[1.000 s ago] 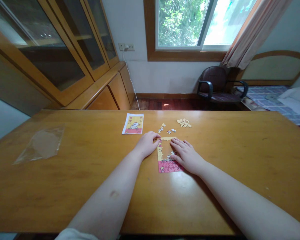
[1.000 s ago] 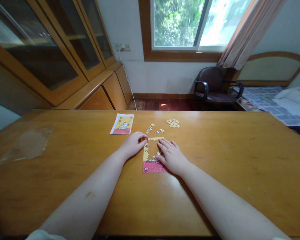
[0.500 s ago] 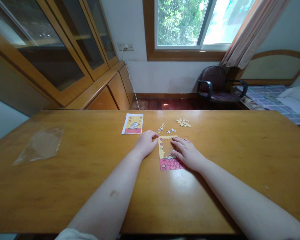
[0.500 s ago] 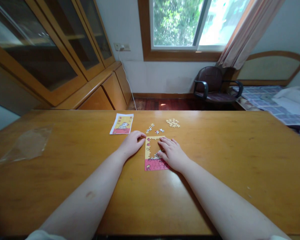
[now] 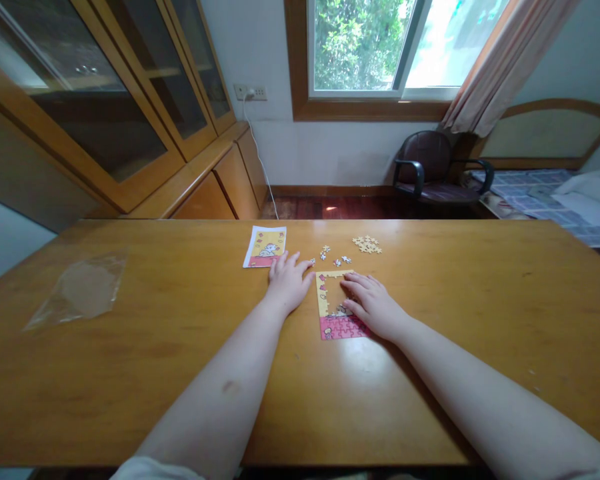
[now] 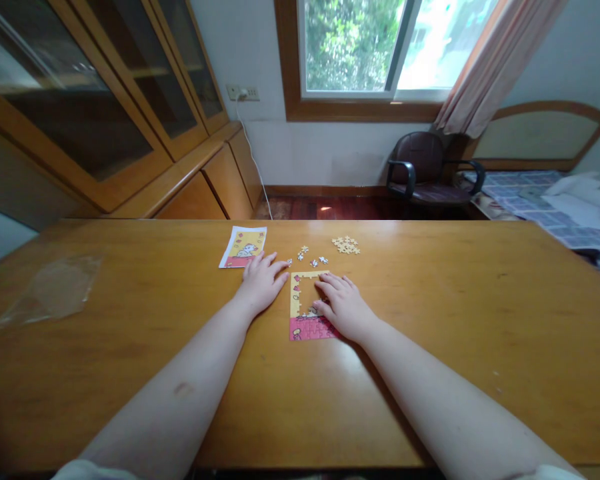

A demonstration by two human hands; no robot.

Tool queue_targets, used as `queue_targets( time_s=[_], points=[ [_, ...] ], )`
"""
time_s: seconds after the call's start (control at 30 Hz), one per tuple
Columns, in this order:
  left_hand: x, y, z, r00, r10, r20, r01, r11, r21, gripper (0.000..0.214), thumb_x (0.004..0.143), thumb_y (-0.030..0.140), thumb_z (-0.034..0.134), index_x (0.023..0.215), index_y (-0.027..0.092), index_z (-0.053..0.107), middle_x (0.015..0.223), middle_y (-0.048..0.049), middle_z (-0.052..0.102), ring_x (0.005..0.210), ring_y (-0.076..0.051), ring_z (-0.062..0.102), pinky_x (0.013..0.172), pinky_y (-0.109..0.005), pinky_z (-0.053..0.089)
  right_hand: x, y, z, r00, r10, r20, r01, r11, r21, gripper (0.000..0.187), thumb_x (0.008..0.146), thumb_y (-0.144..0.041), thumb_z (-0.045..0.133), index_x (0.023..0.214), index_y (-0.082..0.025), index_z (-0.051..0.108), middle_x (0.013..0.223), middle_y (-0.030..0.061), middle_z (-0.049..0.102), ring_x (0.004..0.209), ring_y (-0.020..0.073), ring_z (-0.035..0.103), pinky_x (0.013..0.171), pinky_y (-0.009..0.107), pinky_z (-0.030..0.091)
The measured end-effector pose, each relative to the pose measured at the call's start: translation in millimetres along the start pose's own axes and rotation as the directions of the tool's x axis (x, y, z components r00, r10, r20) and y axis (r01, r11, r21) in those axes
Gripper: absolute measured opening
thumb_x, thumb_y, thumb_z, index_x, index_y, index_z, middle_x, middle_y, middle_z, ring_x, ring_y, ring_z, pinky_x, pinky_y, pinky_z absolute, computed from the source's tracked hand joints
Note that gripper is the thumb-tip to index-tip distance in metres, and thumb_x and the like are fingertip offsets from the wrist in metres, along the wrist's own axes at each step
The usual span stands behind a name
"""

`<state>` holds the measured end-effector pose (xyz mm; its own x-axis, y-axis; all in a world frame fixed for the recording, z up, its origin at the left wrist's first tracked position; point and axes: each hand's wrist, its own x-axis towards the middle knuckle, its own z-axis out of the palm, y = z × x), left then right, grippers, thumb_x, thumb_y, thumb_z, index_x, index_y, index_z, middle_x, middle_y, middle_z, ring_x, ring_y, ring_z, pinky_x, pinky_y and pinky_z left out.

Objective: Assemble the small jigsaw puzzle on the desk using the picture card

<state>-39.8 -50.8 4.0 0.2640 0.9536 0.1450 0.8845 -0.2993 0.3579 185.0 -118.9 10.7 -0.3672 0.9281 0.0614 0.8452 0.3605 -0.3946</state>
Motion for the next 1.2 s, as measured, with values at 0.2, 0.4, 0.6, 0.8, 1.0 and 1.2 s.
queue_targets(
  time_s=[0.2, 0.4, 0.6, 0.8, 1.0, 1.2],
  points=[
    [0.7, -1.4, -6.4, 0.996, -0.043, -0.081, 0.046, 0.998, 0.034, 0.018, 0.083, 0.029, 0.054, 0.097, 0.023, 0.064, 0.104, -0.0081, 0.066, 0.105, -0.027, 0.054, 0.095, -0.043, 0.041, -0.7, 1.0, -0.2, 1.0, -0.002, -0.005, 0.002, 1.0, 0.003, 0.045, 0.093, -0.041, 0.043, 0.131, -0.02, 0.053, 0.143, 0.0119, 0.046, 0.134, 0.025, 0.038, 0.112, 0.051, 0.025],
    [1.9, -5.6, -3.7, 0.993, -0.104, -0.052, 0.108, 0.991, 0.075, 0.023, 0.083, 0.038, 0.056, 0.097, 0.023, 0.066, 0.101, -0.0095, 0.067, 0.098, -0.029, 0.056, 0.084, -0.042, 0.045, -0.1, 2.0, 0.1, 1.0, -0.004, -0.005, 0.004, 1.0, 0.014, 0.044, 0.093, -0.04, 0.044, 0.13, -0.019, 0.053, 0.143, 0.0119, 0.046, 0.134, 0.0252, 0.038, 0.112, 0.051, 0.025],
    [3.5, -5.1, -5.0, 0.994, -0.101, -0.045, 0.102, 0.994, 0.025, 0.018, 0.082, 0.036, 0.056, 0.089, 0.022, 0.066, 0.097, -0.0078, 0.068, 0.094, -0.027, 0.057, 0.083, -0.041, 0.045, 0.2, -0.8, -0.2, 0.999, -0.011, -0.033, 0.014, 0.998, 0.069, 0.041, 0.093, -0.038, 0.045, 0.127, -0.018, 0.055, 0.14, 0.0133, 0.048, 0.13, 0.0253, 0.042, 0.112, 0.05, 0.027],
    [3.2, -3.3, -5.8, 0.995, -0.097, -0.027, 0.098, 0.995, 0.03, 0.015, 0.082, 0.032, 0.055, 0.086, 0.022, 0.066, 0.096, -0.0073, 0.067, 0.094, -0.026, 0.057, 0.083, -0.04, 0.045, -0.7, -2.9, -1.1, 0.996, -0.004, -0.085, 0.012, 0.995, 0.095, 0.038, 0.093, -0.037, 0.045, 0.124, -0.018, 0.056, 0.137, 0.0135, 0.05, 0.127, 0.0262, 0.045, 0.112, 0.051, 0.027],
    [3.9, -1.8, -6.0, 0.987, -0.155, 0.034, 0.154, 0.987, 0.041, 0.015, 0.081, 0.028, 0.054, 0.087, 0.02, 0.066, 0.099, -0.0082, 0.066, 0.096, -0.025, 0.057, 0.086, -0.039, 0.045, -0.8, 2.1, 1.7, 0.987, -0.052, -0.155, 0.071, 0.99, 0.12, 0.035, 0.093, -0.037, 0.046, 0.119, -0.017, 0.059, 0.131, 0.0136, 0.055, 0.121, 0.0268, 0.05, 0.106, 0.05, 0.036],
    [3.0, 5.0, -10.4, 0.976, -0.197, 0.094, 0.192, 0.98, 0.057, 0.016, 0.08, 0.024, 0.053, 0.089, 0.02, 0.065, 0.1, -0.0087, 0.065, 0.097, -0.025, 0.058, 0.087, -0.038, 0.045, -1.2, 2.9, 3.2, 0.977, -0.082, -0.198, 0.111, 0.984, 0.136, 0.033, 0.093, -0.036, 0.047, 0.116, -0.018, 0.061, 0.126, 0.0132, 0.058, 0.117, 0.0269, 0.052, 0.102, 0.049, 0.04]
  ],
)
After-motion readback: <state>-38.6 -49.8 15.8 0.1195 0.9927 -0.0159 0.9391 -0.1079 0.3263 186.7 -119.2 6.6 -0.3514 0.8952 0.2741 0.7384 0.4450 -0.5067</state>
